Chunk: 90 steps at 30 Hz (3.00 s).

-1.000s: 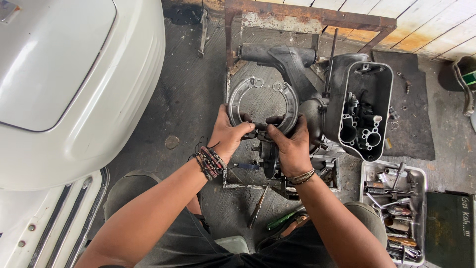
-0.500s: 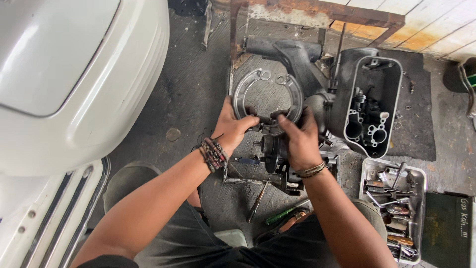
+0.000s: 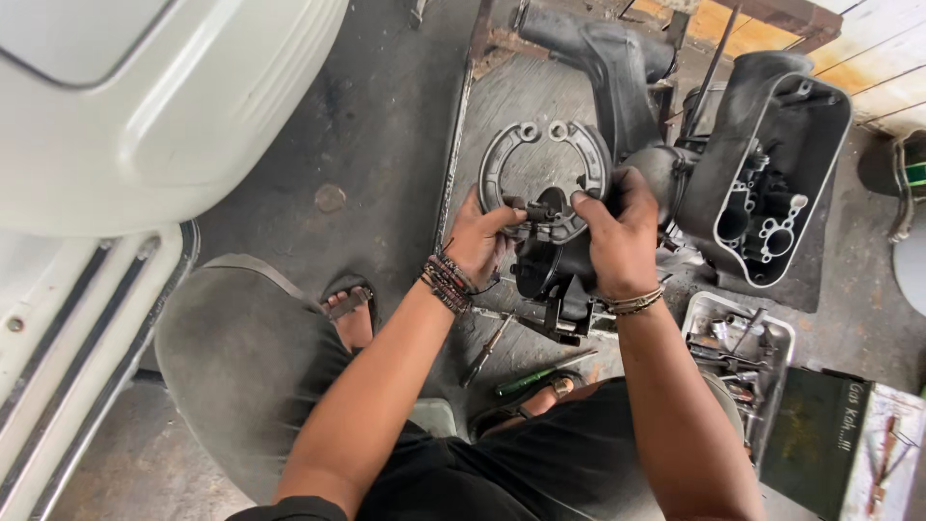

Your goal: The person uses a wrench to loosen and remove bolts from a scooter engine component. They then detach the part, inspect it, and reattach it to the engine, tightening the bolts back into place.

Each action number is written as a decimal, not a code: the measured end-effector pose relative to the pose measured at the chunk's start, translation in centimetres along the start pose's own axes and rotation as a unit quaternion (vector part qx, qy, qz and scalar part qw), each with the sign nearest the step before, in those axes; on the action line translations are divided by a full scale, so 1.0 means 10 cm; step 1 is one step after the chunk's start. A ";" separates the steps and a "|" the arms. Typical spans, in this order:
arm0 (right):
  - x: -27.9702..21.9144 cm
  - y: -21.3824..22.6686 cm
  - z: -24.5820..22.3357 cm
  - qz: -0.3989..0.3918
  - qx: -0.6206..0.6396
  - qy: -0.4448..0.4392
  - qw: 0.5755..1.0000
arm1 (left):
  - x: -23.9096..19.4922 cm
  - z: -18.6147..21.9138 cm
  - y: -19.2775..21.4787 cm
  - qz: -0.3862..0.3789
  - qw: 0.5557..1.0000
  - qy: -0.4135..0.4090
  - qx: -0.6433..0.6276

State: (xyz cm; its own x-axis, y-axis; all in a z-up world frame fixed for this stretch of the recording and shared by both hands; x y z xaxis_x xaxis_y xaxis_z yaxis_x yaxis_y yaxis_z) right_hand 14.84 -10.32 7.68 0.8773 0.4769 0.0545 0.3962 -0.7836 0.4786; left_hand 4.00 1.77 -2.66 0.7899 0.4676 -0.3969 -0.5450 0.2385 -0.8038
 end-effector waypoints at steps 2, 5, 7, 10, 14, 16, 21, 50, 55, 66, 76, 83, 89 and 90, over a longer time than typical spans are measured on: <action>-0.04 -0.06 -0.01 -0.008 -0.059 0.015 0.998 | 0.07 -0.17 0.22 -0.010 0.999 0.017 -0.046; -0.08 -0.15 -0.05 -0.020 -0.157 0.043 0.986 | 0.17 -0.25 0.39 -0.028 0.995 0.032 -0.092; -0.10 -0.24 -0.03 -0.024 -0.197 0.051 0.979 | 0.21 -0.27 0.52 -0.032 0.995 0.035 -0.090; -0.08 -0.31 -0.04 -0.032 -0.261 0.054 0.963 | 0.40 -0.44 0.72 -0.015 0.994 0.051 -0.100; -0.16 -0.41 -0.09 -0.057 -0.300 0.025 0.952 | 0.52 -0.57 0.94 -0.001 0.993 0.070 -0.091; -0.21 -0.46 -0.10 -0.063 -0.333 0.015 0.941 | 0.55 -0.62 1.01 0.012 0.991 0.086 -0.099; -0.40 -0.60 0.05 -0.033 -0.337 -0.032 0.940 | 0.72 -0.88 1.32 0.028 0.991 0.107 -0.075; -1.10 -0.99 0.24 0.132 -0.386 0.018 0.913 | 0.72 -1.19 1.40 0.108 0.983 0.052 0.136; -1.18 -0.99 0.34 0.148 -0.401 0.049 0.903 | 0.82 -1.42 1.45 0.105 0.987 0.047 0.114; -1.32 -1.03 0.47 0.193 -0.446 0.095 0.869 | 0.82 -1.38 1.28 0.098 0.989 0.066 0.090; -1.32 -1.11 0.55 0.187 -0.465 0.083 0.861 | 0.78 -1.33 1.24 0.110 0.989 0.083 0.056; -1.30 -1.19 0.68 0.169 -0.481 0.120 0.852 | 0.74 -1.30 1.20 0.121 0.985 0.121 0.034; -1.22 -1.32 0.60 0.140 -0.432 0.170 0.875 | 0.81 -1.46 1.31 0.086 0.981 0.113 0.132; -1.21 -1.35 0.63 0.136 -0.419 0.179 0.880 | 0.85 -1.47 1.31 0.057 0.985 0.072 0.143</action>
State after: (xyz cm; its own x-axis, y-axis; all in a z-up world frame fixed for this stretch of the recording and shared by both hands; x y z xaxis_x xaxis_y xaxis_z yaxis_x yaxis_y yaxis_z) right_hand 0.57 -8.06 -4.94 0.7079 0.5296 0.4673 -0.2852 -0.3909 0.8751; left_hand 7.70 -3.60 -23.08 0.7394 0.3846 -0.5525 -0.6732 0.4315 -0.6005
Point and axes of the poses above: each hand's wrist, its own x-axis towards the middle knuckle, its own y-axis out of the back of the hand, z = x × y, the point moved 5 cm from there along x, towards the middle knuckle, and after that the axes turned 12 degrees about -x, right-handed, at the moved point
